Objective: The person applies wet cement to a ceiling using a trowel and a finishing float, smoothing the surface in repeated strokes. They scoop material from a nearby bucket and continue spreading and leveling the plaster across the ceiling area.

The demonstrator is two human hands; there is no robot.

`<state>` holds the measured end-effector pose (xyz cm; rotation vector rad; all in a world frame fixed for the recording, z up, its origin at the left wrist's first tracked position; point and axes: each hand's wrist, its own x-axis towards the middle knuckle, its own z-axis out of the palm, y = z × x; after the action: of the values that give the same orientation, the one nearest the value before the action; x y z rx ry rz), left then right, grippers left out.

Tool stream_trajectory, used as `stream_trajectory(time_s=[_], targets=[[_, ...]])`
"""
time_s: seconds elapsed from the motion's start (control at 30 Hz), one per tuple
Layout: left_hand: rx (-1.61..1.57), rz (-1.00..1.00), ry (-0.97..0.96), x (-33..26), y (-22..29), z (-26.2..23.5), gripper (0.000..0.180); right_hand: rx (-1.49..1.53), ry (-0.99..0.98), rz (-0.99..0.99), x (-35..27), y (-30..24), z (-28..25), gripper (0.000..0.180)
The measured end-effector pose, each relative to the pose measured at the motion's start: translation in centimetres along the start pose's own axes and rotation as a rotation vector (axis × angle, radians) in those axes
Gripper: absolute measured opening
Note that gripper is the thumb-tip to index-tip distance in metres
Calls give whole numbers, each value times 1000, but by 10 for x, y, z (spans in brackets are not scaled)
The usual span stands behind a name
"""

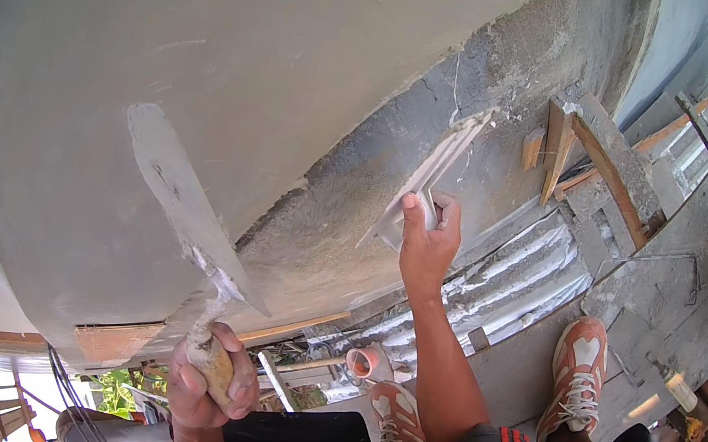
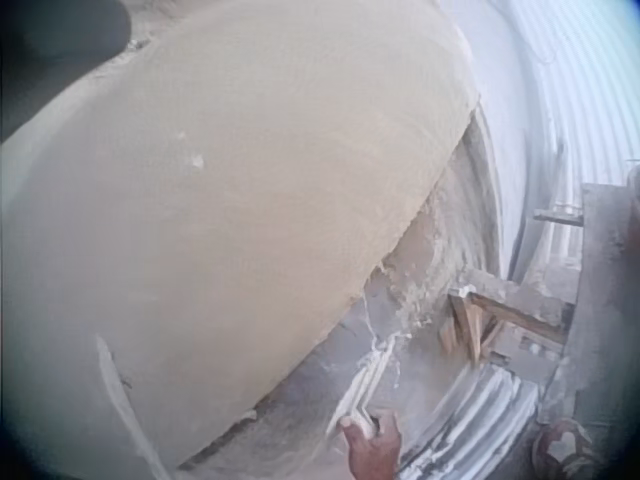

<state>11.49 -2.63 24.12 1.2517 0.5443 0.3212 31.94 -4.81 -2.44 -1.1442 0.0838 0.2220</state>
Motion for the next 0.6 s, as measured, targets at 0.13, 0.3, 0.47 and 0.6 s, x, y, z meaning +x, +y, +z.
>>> stream_trajectory(time_s=[0.13, 0.3, 0.47, 0.6], targets=[[23, -7, -27, -1, 0, -2, 70, -116, -63, -118, 19, -24, 14, 48], [19, 8, -34, -1, 3, 0, 70, -149, -89, -52, 9, -32, 27, 46], [-1, -2, -24, -3, 1, 0, 69, -298, -246, -292, -25, -17, 30, 47], [10, -3, -17, -1, 4, 1, 69, -151, -193, -164, -24, -19, 23, 45]])
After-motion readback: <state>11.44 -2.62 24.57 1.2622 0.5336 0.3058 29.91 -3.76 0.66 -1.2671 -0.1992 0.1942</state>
